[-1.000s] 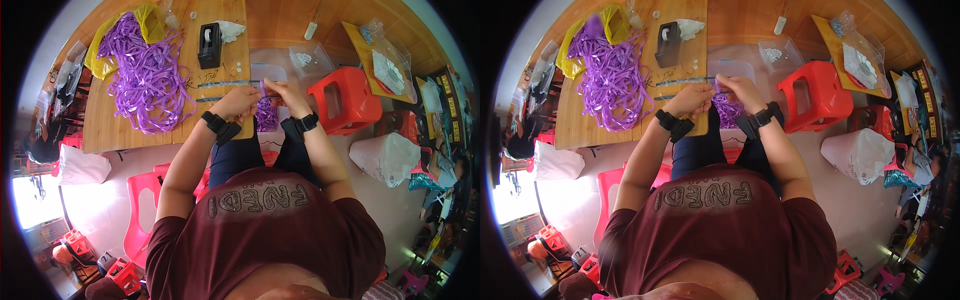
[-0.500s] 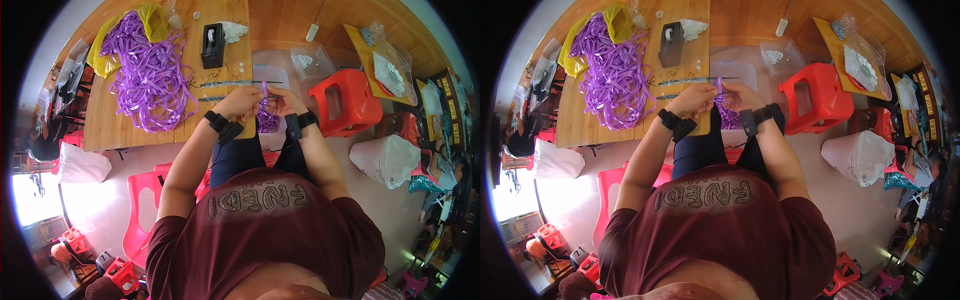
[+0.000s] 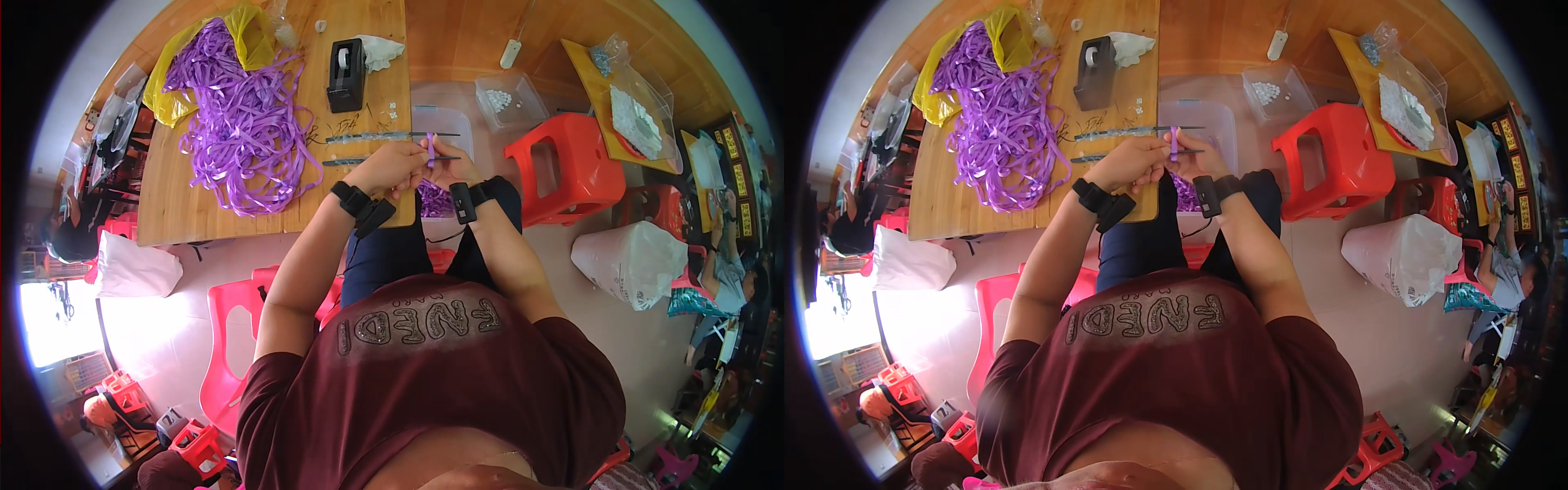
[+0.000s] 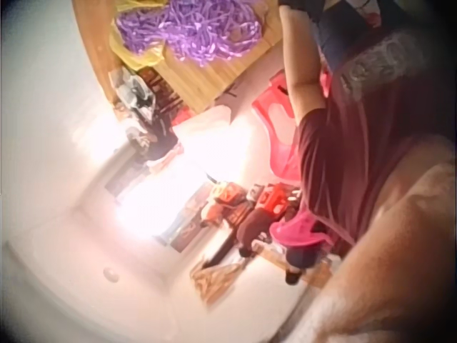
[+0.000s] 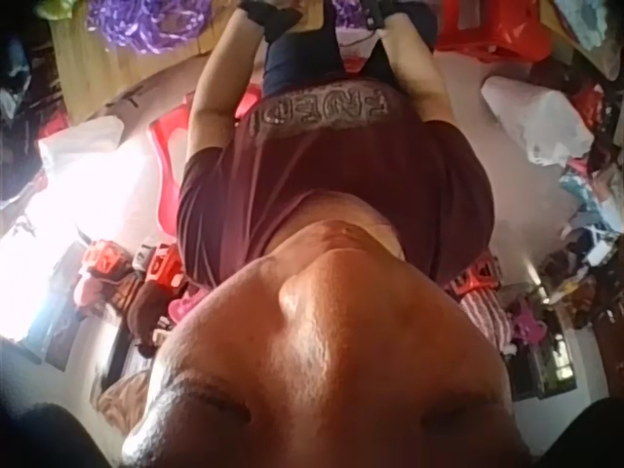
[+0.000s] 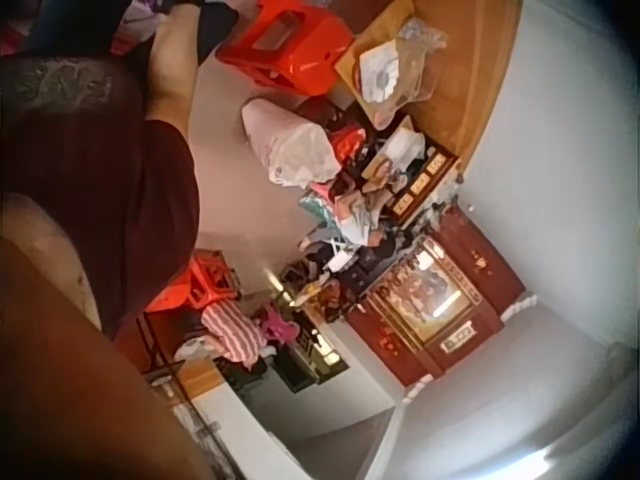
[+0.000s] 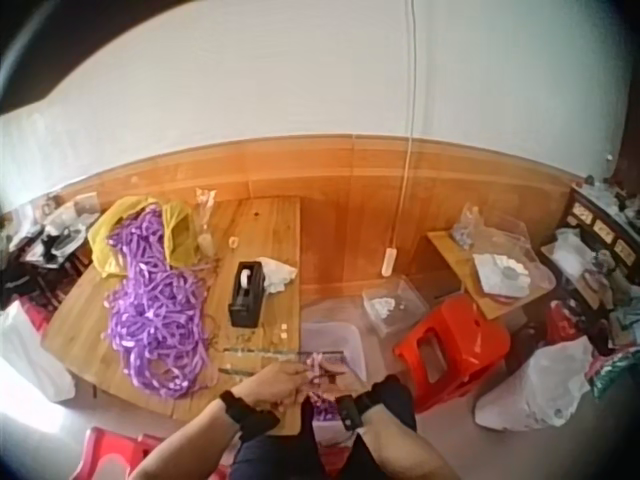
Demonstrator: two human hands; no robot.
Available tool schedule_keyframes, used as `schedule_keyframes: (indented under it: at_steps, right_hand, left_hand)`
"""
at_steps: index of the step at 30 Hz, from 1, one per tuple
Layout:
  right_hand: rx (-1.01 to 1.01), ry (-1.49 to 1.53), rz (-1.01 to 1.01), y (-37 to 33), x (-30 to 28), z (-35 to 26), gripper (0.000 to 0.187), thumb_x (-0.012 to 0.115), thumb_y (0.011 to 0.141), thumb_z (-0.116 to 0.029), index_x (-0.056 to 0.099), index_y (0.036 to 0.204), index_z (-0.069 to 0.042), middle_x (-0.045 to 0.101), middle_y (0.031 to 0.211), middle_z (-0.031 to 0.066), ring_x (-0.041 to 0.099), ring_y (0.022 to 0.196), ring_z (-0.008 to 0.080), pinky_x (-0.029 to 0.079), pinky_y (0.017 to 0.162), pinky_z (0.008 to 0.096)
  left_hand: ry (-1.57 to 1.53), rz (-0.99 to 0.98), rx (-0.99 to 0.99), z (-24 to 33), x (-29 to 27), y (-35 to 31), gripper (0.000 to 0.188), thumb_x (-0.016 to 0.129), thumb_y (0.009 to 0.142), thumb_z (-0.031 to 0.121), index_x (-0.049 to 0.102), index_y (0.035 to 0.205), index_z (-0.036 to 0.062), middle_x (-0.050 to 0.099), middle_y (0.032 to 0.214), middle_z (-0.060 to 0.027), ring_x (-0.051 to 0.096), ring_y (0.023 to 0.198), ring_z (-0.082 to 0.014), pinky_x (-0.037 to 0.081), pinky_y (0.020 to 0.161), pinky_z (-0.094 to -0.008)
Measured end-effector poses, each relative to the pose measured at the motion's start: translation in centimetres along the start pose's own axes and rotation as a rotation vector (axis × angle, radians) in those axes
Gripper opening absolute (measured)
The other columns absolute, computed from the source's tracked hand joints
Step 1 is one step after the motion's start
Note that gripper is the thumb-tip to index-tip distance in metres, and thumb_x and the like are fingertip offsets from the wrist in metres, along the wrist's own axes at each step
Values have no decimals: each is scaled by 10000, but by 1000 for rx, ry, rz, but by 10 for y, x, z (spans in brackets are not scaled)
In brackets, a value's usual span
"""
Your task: The recorder measures, folds, and bundles purple ribbons at a factory workbench.
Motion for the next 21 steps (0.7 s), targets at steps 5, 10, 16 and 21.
schedule_keyframes:
  at_steps: [5, 10, 16, 21]
  right_hand:
    - [-207, 109, -157, -33, -17, -36, 214, 631, 972, -306, 663, 1033, -104, 693, 943, 33, 663, 826, 212, 554, 783, 380]
    - [-146, -90, 315, -59, -64, -53, 227, 663, 953, -328, 654, 935, -102, 606, 779, 6, 586, 741, 156, 530, 771, 378]
    - [12, -570, 675, -44, -160, -67, 517, 732, 902, -335, 508, 1346, -192, 586, 1152, 25, 580, 973, 226, 501, 767, 370]
    - [-196, -678, 841, -51, -132, -78, 549, 701, 908, -172, 469, 1405, -143, 628, 1116, 55, 630, 815, 190, 520, 674, 312]
  left_hand:
    - [-37, 131, 316, 36, -1, -60, 218, 539, 1005, 166, 636, 1124, 11, 639, 816, -45, 510, 553, -40, 440, 495, -200]
    - [320, 208, 1459, 177, 35, -257, 79, 615, 882, 75, 669, 848, 29, 673, 771, -73, 591, 584, -205, 471, 513, -316]
    - [-28, 412, 1432, 208, 60, -325, 169, 676, 871, 158, 676, 1040, 171, 721, 885, -51, 536, 605, -145, 458, 520, -311]
    - [220, 322, 1529, 200, 57, -339, 196, 758, 838, 128, 705, 1012, 201, 746, 874, -30, 528, 571, -116, 437, 474, -245]
Point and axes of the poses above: each hand's wrist, its own y-axis towards the middle knuckle, its own x-axis out of the palm, z = x × y, the point moved 9 cm from there along y, towards the middle knuckle
